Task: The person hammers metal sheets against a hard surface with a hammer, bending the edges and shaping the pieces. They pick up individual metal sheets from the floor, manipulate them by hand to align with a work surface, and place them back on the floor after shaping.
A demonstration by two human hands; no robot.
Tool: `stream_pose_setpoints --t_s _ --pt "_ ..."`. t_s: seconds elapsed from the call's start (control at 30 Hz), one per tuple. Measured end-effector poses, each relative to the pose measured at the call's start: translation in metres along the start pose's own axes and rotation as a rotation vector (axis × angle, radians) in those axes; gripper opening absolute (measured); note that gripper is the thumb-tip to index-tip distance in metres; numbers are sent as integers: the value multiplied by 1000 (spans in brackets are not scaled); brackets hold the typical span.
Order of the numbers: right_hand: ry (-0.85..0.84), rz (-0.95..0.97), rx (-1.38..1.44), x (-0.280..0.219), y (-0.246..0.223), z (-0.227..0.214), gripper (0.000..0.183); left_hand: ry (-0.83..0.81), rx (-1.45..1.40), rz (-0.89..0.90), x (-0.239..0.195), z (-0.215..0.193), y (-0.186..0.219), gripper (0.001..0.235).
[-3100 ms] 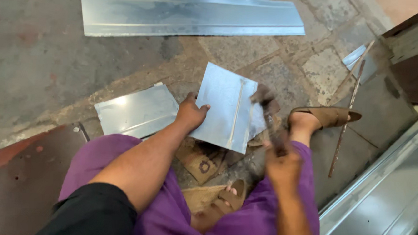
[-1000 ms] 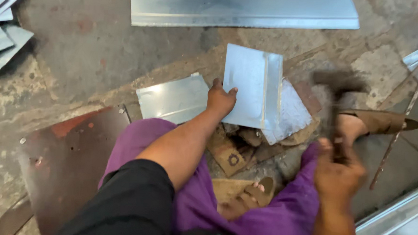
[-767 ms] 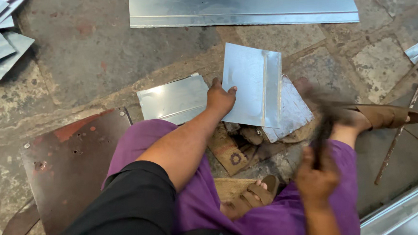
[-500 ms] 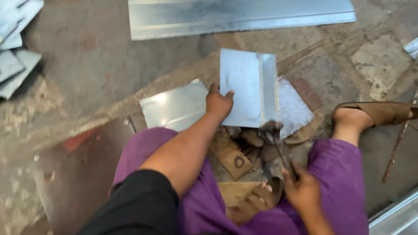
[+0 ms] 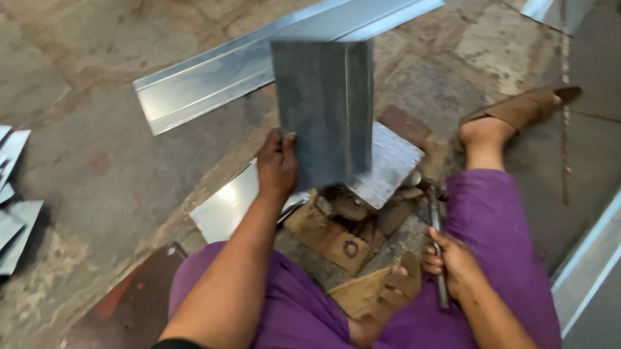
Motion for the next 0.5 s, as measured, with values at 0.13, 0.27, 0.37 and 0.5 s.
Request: stream_pose_setpoints --t_s 0.13,0.27,0.37,0.5 --pt "-59 33 161 22 3 -11 22 -67 -5 281 3 -9 46 9" --pt "-4 -95 170 7 -22 -16 24 -254 146 396 -11 15 35 29" --pt "65 -336 66 -38 -59 0 13 -227 228 113 -14 21 -11 38" --pt "155 -795 -158 -133 -118 19 16 -213 43 -891 -58 29 -108 52"
Point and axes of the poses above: each hand's wrist, its own x-axis towards the middle knuckle, its own z-axis out of the palm, y = z × x, the point moved 10 cm from there along x, towards the middle knuckle, and after that the axes turned 4 degrees about z, right-handed, at the moved point
